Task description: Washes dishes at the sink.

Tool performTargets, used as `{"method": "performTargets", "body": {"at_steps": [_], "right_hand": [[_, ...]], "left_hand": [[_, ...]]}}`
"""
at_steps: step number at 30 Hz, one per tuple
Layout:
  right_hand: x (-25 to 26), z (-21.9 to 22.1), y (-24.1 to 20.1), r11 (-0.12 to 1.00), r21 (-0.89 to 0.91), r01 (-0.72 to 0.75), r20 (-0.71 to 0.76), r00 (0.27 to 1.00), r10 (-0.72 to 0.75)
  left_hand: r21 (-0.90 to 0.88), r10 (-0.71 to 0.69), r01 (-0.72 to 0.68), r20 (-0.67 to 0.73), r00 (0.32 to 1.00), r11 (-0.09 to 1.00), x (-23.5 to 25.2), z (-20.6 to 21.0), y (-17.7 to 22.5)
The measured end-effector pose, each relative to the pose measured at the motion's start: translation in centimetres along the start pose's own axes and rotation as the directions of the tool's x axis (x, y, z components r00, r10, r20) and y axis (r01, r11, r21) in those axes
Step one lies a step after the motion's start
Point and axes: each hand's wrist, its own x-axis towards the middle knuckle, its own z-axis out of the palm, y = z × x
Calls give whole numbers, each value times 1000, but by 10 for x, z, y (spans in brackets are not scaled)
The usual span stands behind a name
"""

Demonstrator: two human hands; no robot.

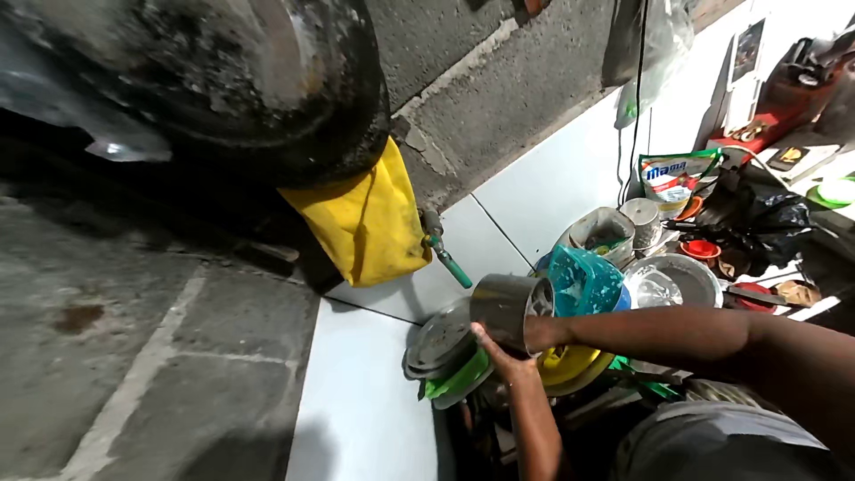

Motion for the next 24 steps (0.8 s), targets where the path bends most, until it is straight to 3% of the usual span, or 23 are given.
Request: {"method": "performTargets", "body": {"at_steps": [1,4,7,12,15,17,21,24], "right_hand": [[-5,-1,-4,1000,6,-12,12,1000,12],[2,-4,4,953,-283,-112,10,993,119],[5,-8,10,983,-118,-139,-22,990,137],[-12,-38,-15,979,-74,-192,236,950,204],[-16,-50,-13,983,-99,-157,290,940,179],[-19,-60,-28,972,-181,-149,307,931,200],[-19,-58,-32,963,-263,51,289,957,28],[-41,-48,-37,969,-196,-149,308,929,205]], "left_hand": [[-2,6,-6,3,1000,1000,1,-2,2],[-40,-78,77,-11,997,996,-5,2,3],[24,-140,139,23,990,990,0,0,3],[380,-183,85,231,956,921,-1,-50,22],[217,-321,268,269,908,939,3,-59,19],[79,-324,317,334,885,945,2,-59,14],[-130,-91,193,550,830,973,4,-55,2],[-152,-32,122,489,871,981,4,-51,-7]]}}
